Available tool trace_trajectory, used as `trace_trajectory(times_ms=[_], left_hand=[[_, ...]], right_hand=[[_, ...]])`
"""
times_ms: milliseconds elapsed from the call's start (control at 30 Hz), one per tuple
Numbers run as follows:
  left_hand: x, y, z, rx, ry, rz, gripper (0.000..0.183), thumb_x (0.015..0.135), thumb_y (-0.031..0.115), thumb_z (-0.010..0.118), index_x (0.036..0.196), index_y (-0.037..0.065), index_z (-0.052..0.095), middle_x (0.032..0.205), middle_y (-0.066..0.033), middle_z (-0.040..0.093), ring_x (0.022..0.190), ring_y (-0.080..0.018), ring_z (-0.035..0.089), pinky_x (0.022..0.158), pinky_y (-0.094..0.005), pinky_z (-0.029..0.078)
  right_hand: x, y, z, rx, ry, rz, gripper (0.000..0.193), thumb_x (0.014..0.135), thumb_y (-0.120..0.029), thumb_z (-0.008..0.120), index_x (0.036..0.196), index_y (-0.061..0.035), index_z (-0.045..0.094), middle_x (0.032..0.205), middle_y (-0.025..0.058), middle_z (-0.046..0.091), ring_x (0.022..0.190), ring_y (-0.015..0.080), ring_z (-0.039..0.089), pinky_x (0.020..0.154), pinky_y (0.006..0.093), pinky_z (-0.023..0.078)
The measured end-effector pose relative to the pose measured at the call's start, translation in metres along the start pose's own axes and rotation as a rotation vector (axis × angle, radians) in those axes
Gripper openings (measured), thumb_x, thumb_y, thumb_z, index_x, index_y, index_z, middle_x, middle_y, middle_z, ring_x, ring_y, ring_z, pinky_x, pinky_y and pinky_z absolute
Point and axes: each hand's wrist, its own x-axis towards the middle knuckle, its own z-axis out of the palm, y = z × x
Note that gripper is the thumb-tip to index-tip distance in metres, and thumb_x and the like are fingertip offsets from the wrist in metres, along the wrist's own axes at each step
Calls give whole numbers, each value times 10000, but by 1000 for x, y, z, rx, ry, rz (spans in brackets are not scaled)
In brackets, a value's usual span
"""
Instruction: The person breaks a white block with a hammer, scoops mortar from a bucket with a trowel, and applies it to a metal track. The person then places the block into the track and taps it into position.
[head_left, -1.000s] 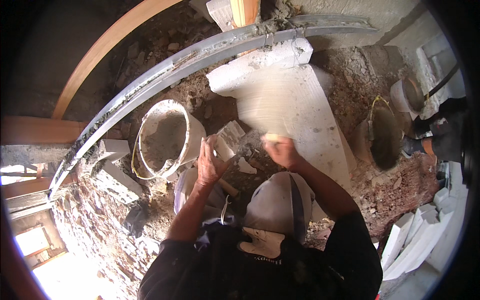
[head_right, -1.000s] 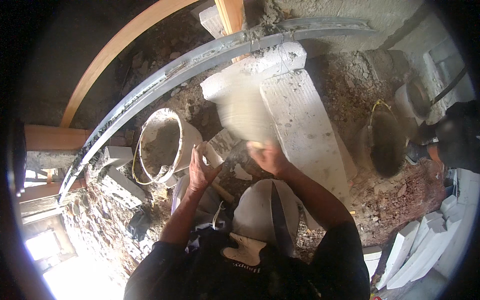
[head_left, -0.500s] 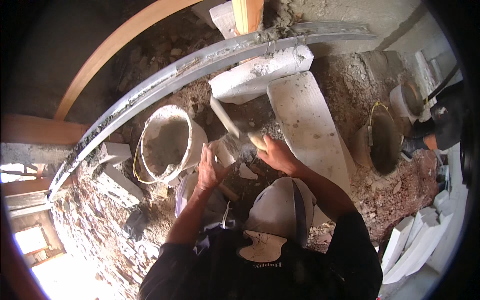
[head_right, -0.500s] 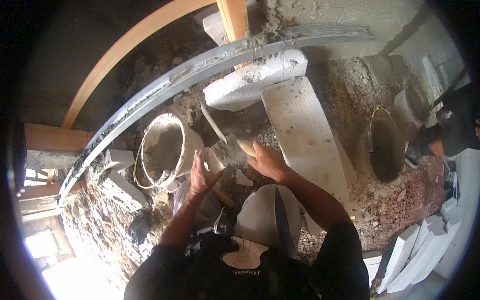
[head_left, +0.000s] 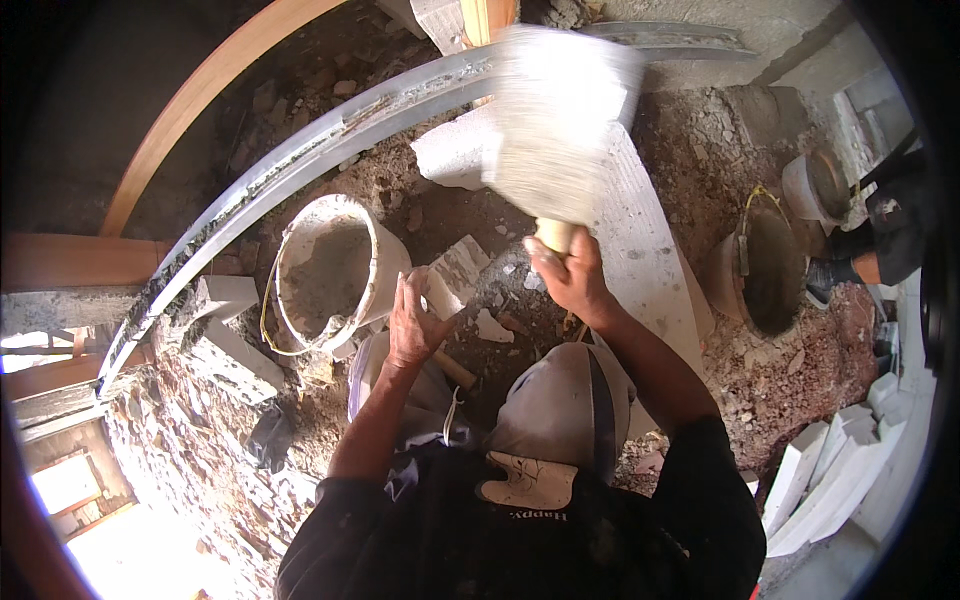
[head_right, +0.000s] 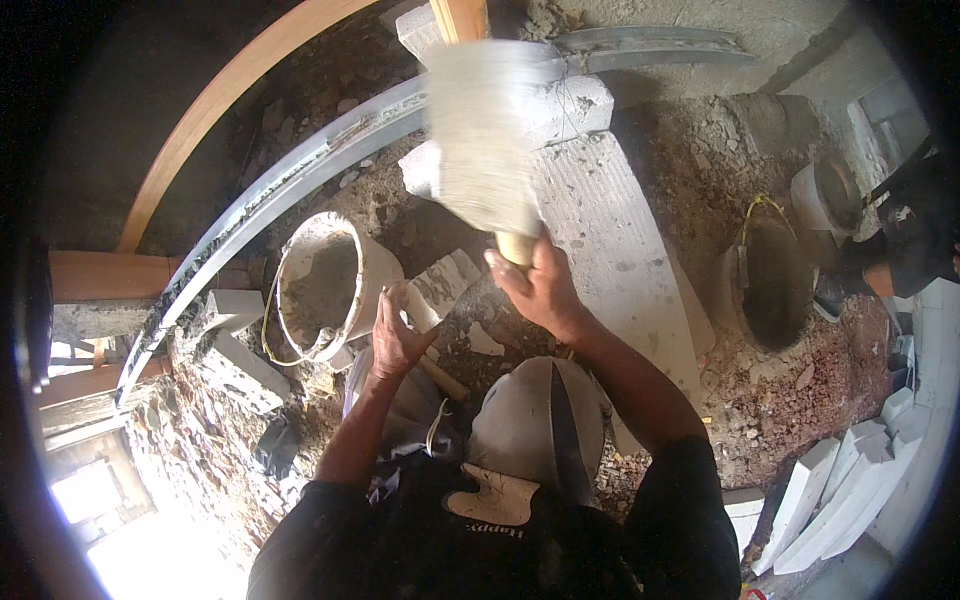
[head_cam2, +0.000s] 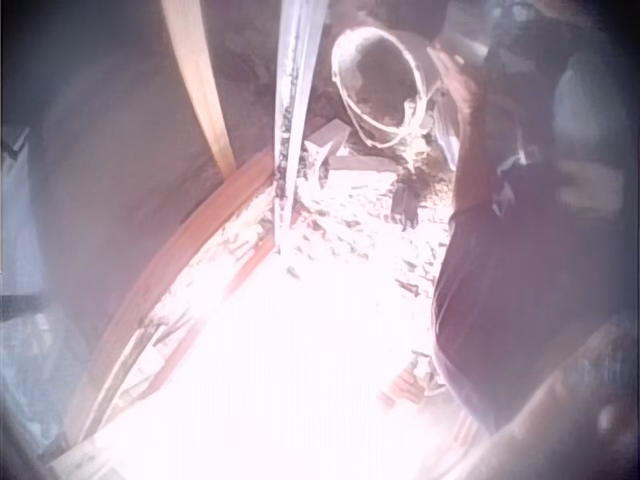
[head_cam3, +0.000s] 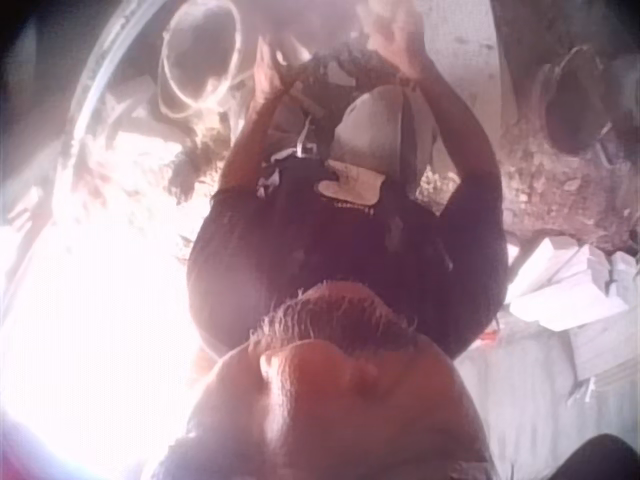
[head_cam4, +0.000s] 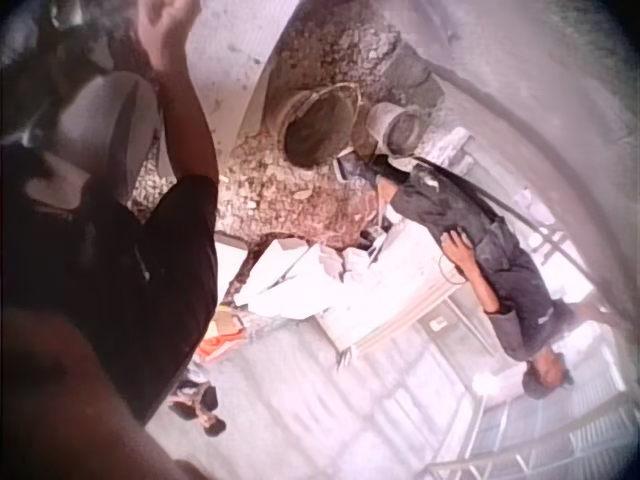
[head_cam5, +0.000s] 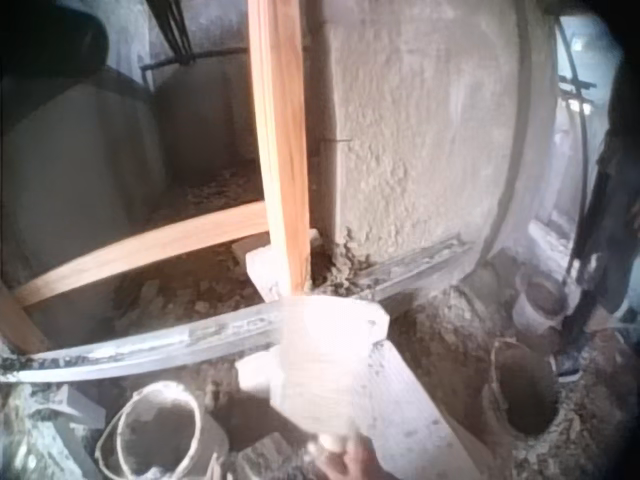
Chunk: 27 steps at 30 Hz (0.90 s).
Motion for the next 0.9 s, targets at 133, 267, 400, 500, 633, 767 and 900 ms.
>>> trace_trajectory(times_ms=[133, 267, 400, 500, 633, 767, 900], left_hand=[[-5, -1, 3, 5, 7, -41, 862, 542, 209, 855, 1257, 37, 406, 1165, -203, 498, 1075, -392, 518, 925, -433, 443], [-7, -3, 7, 83, 39, -29, 880, 543, 253, 871, 1259, 39, 406, 1188, -212, 495, 1104, -399, 507, 941, -442, 434], [-15, -7, 9, 47, -10, -1, 884, 555, 281, 871, 1262, 39, 397, 1199, -219, 501, 1140, -413, 482, 967, -445, 418], [-17, -9, 11, 8, 25, 52, 889, 551, 276, 873, 1255, 28, 392, 1210, -214, 498, 1148, -419, 473, 976, -454, 411], [-24, -6, 10, 54, 15, 183, 893, 538, 279, 878, 1242, 22, 391, 1209, -202, 504, 1140, -418, 480, 991, -480, 395], [-28, 0, 15, 2, -21, 156, 817, 567, 169, 823, 1240, 20, 384, 1204, -200, 503, 1120, -387, 492, 1062, -524, 313], [-28, 0, 14, -41, 46, 264, 777, 561, 157, 821, 1207, 13, 414, 1204, -199, 499, 1123, -398, 486, 1021, -517, 349]], right_hand=[[-5, -7, -1, -19, -453, 308, 310, 825, -176, 610, 1074, 2, 565, 794, 179, 626, 765, 276, 654, 668, 410, 514], [-5, -5, -2, 1, -369, 228, 303, 856, -222, 603, 1012, 25, 522, 746, 193, 603, 644, 282, 636, 563, 396, 508], [-9, 0, 2, 376, -6, 225, 267, 850, -176, 622, 999, 23, 521, 695, 144, 605, 616, 220, 623, 515, 339, 495], [-10, -2, 7, -241, -721, 459, 275, 799, -144, 648, 975, 29, 525, 724, 207, 603, 664, 311, 621, 653, 393, 506], [0, -1, 3, -56, -353, 349, 277, 812, -189, 667, 929, 14, 518, 700, 202, 597, 652, 319, 625, 585, 408, 487], [-5, 2, 1, -477, 128, -389, 246, 813, -139, 676, 967, -12, 532, 751, 165, 620, 610, 294, 618, 516, 394, 482], [-16, 3, 13, -265, -711, 422, 357, 792, -176, 658, 1030, 43, 507, 812, 248, 612, 727, 395, 636, 620, 426, 514]])
